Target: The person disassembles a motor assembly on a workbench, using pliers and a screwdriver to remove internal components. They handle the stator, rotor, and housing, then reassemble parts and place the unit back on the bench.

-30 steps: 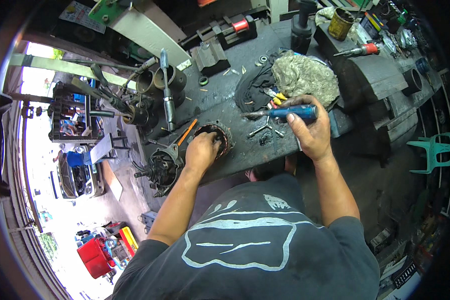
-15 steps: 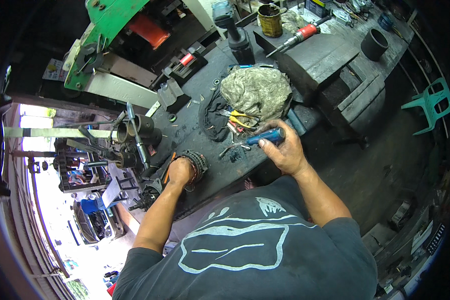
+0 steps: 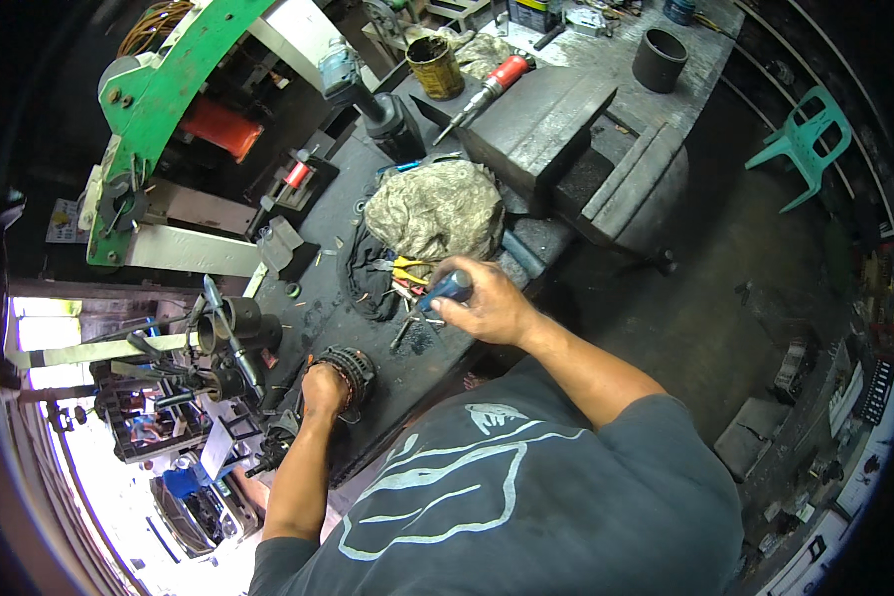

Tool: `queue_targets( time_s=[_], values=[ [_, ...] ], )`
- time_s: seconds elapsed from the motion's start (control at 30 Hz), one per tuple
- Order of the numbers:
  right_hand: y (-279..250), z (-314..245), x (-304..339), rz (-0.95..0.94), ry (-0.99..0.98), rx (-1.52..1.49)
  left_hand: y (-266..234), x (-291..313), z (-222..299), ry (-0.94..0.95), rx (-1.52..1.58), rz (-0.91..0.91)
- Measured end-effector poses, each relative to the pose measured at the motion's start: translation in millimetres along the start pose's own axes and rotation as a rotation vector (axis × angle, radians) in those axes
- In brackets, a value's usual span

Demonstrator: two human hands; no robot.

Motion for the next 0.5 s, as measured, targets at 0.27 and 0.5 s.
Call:
queue_targets(
  time_s=[0.27,0.5],
  values=[
    [21.4,-5.9,-4.2,-0.050,0.003,-0.003,24.2,-3.9,-9.3,0.023,-0.036,-0.025],
    [51.9,9.9,-6.1,-0.120,0.160,-0.121,-4.8,13.5,2.7,0.030,0.068,0.165]
  ],
)
Point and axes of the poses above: each hand's wrist, its own x-axis away from the middle knuckle, its own y-axis out of the palm, z = x × y, the point moved 8 cm from there along -x, towards the middle knuckle, and after that the axes turned 15 degrees about -z, right-handed, at the moved point
